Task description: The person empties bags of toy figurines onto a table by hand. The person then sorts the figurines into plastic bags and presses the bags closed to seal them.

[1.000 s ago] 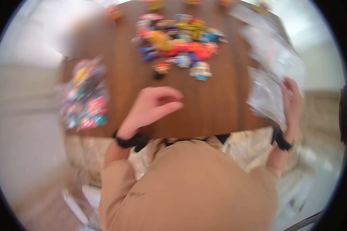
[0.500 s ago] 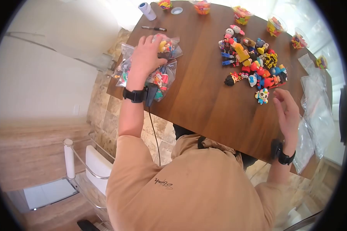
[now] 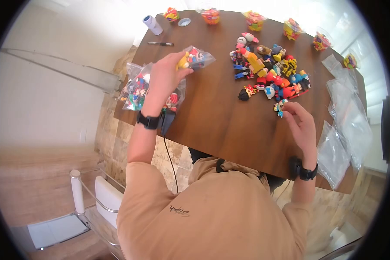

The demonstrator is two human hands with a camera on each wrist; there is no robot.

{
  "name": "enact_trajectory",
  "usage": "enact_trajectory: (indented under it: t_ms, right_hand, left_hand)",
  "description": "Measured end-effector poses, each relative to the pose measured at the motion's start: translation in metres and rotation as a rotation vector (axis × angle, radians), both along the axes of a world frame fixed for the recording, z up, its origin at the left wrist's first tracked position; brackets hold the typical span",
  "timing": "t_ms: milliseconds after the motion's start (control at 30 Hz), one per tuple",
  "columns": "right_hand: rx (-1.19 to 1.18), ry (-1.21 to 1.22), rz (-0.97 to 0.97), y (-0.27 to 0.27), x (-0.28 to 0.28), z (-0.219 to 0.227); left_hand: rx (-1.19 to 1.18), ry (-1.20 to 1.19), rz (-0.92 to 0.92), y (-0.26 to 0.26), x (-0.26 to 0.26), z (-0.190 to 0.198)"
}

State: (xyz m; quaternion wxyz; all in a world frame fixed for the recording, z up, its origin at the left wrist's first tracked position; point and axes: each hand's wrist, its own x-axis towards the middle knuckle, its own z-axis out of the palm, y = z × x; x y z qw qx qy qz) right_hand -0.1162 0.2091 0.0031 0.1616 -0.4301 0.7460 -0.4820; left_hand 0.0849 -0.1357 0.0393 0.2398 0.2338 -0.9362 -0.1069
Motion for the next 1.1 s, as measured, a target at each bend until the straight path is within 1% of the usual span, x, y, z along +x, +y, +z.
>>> enact_trajectory:
  t_ms: [33, 67, 100, 133, 233, 300, 333, 367, 400, 467, 500, 567, 600, 667, 700, 733, 800, 867, 900, 933, 967, 1000, 1033, 1067, 1100]
  right_hand:
    - [-0.014, -0.009, 0.024, -0.001, 0.0, -0.005]
    - [-0.011, -0.007, 0.012, -0.002, 0.001, -0.006]
    - [0.001, -0.01, 0.047, -0.003, 0.004, -0.006]
    - [0.012, -0.014, 0.082, -0.006, 0.006, -0.006]
    - [0.037, 0.017, 0.128, -0.011, 0.011, -0.008]
    - [0.056, 0.018, 0.151, -0.012, 0.014, -0.007]
    - [0.108, 0.016, 0.174, -0.013, 0.015, -0.002]
    - [0.16, 0.013, 0.198, -0.014, 0.016, 0.0]
    - [0.163, 0.013, 0.2, -0.015, 0.017, 0.001]
    - [0.147, 0.058, 0.256, -0.019, 0.019, 0.003]
    - [0.147, 0.063, 0.264, -0.023, 0.019, 0.005]
    - [0.138, 0.151, 0.316, -0.036, 0.02, 0.011]
    - [0.139, 0.161, 0.323, -0.046, 0.02, 0.015]
    - [0.071, 0.213, 0.356, -0.072, 0.021, 0.022]
    - [0.078, 0.23, 0.368, -0.087, 0.021, 0.024]
    - [0.053, 0.242, 0.378, -0.102, 0.02, 0.024]
    - [0.042, 0.271, 0.395, -0.136, 0.017, 0.02]
    - [0.0, 0.379, 0.338, -0.166, 0.013, 0.01]
    - [0.019, 0.387, 0.346, -0.177, 0.01, 0.005]
    - [0.111, 0.444, 0.319, -0.188, 0.008, -0.001]
    - [0.203, 0.5, 0.296, -0.196, 0.008, -0.004]
    - [0.22, 0.504, 0.311, -0.201, 0.007, -0.005]
    - [0.303, 0.473, 0.345, -0.206, 0.005, -0.003]
    - [0.389, 0.44, 0.376, -0.21, 0.002, -0.002]
    - [0.435, 0.456, 0.426, -0.213, -0.002, -0.003]
  left_hand:
    - [0.003, 0.002, -0.014, 0.01, 0.0, 0.0]
    - [0.018, 0.032, -0.082, 0.021, 0.002, 0.0]
    - [0.035, 0.062, -0.145, 0.032, 0.005, -0.001]
    - [0.039, 0.062, -0.151, 0.042, 0.008, -0.006]
    - [0.102, 0.006, -0.28, 0.069, 0.02, -0.023]
    - [0.085, -0.034, -0.317, 0.073, 0.03, -0.04]
    - [0.061, -0.07, -0.346, 0.076, 0.034, -0.043]
    - [0.085, -0.084, -0.328, 0.078, 0.038, -0.044]
    - [0.088, -0.083, -0.326, 0.077, 0.045, -0.043]
    - [0.252, -0.112, -0.358, 0.076, 0.054, -0.021]
    - [0.252, -0.106, -0.351, 0.072, 0.056, -0.022]
    - [0.696, 0.017, -0.127, 0.06, 0.056, -0.03]
    - [0.696, 0.029, -0.123, 0.057, 0.051, -0.036]
    - [0.634, 0.161, 0.103, 0.06, 0.027, -0.048]
    - [0.661, 0.077, 0.149, 0.06, 0.018, -0.052]
    - [0.67, 0.099, 0.156, 0.067, 0.012, -0.051]
    - [0.635, -0.055, 0.059, 0.078, 0.001, -0.043]
    - [0.688, -0.024, 0.034, 0.077, 0.003, -0.047]
    - [0.652, 0.054, -0.078, 0.075, 0.006, -0.05]
    - [0.615, 0.131, -0.185, 0.073, 0.009, -0.053]
    - [0.634, 0.143, -0.179, 0.069, 0.011, -0.058]
    - [0.693, 0.165, -0.235, 0.063, 0.013, -0.064]
    - [0.749, 0.189, -0.292, 0.056, 0.014, -0.068]
    - [0.767, 0.199, -0.285, 0.05, 0.014, -0.073]
    - [1.002, 0.276, -0.324, 0.045, 0.014, -0.077]
